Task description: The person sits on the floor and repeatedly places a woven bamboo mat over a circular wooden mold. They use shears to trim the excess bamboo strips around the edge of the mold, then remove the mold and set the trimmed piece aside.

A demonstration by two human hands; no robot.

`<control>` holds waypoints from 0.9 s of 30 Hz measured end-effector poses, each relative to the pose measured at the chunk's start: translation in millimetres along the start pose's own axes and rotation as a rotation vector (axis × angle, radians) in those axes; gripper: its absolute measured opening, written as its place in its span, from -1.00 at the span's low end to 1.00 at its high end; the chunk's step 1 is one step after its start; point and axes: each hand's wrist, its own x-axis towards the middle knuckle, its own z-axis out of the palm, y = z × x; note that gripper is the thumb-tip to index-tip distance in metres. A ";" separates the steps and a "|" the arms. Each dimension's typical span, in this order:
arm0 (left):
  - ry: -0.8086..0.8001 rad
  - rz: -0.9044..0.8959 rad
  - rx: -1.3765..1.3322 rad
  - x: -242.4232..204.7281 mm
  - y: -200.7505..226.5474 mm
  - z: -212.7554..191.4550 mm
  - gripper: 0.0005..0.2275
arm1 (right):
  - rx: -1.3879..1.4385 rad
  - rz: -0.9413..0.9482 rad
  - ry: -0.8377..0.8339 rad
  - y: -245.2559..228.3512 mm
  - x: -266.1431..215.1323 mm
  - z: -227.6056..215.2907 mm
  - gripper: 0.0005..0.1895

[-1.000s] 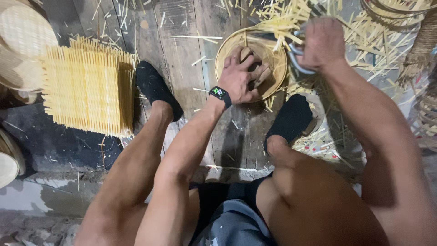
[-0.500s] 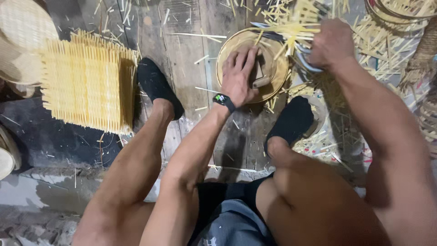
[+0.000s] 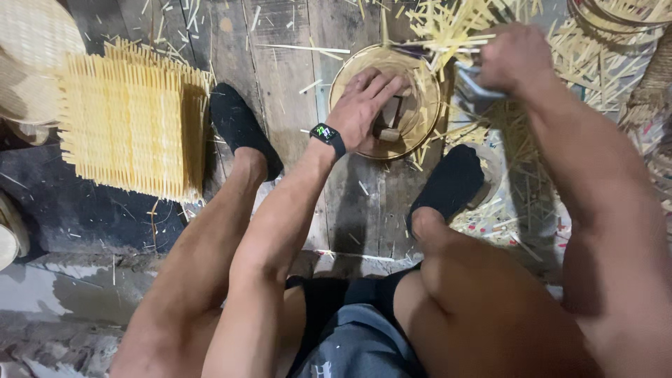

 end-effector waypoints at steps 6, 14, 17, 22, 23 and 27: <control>-0.016 -0.121 0.070 0.4 12.5 -2.6 0.07 | 0.385 0.198 0.186 79.4 17.4 25.6 -0.59; 0.371 -0.590 -0.028 3.0 7.6 28.9 -0.26 | 0.670 0.540 0.076 61.8 -36.2 26.3 -0.33; 0.482 -0.472 -0.014 27.7 -53.6 34.3 -0.52 | 0.770 0.572 0.280 17.3 -69.0 34.8 -0.32; 0.173 -0.386 -0.196 76.4 -84.9 28.0 -0.70 | 1.358 0.223 0.311 -38.7 -61.2 33.2 -0.57; 0.154 -0.382 -0.167 84.3 -82.9 27.0 -0.73 | 1.306 0.165 0.291 -44.8 -54.4 29.7 -0.67; -0.060 -0.554 -0.229 107.7 -79.5 13.0 -0.73 | 1.598 0.299 0.058 -49.0 -39.1 15.8 -0.81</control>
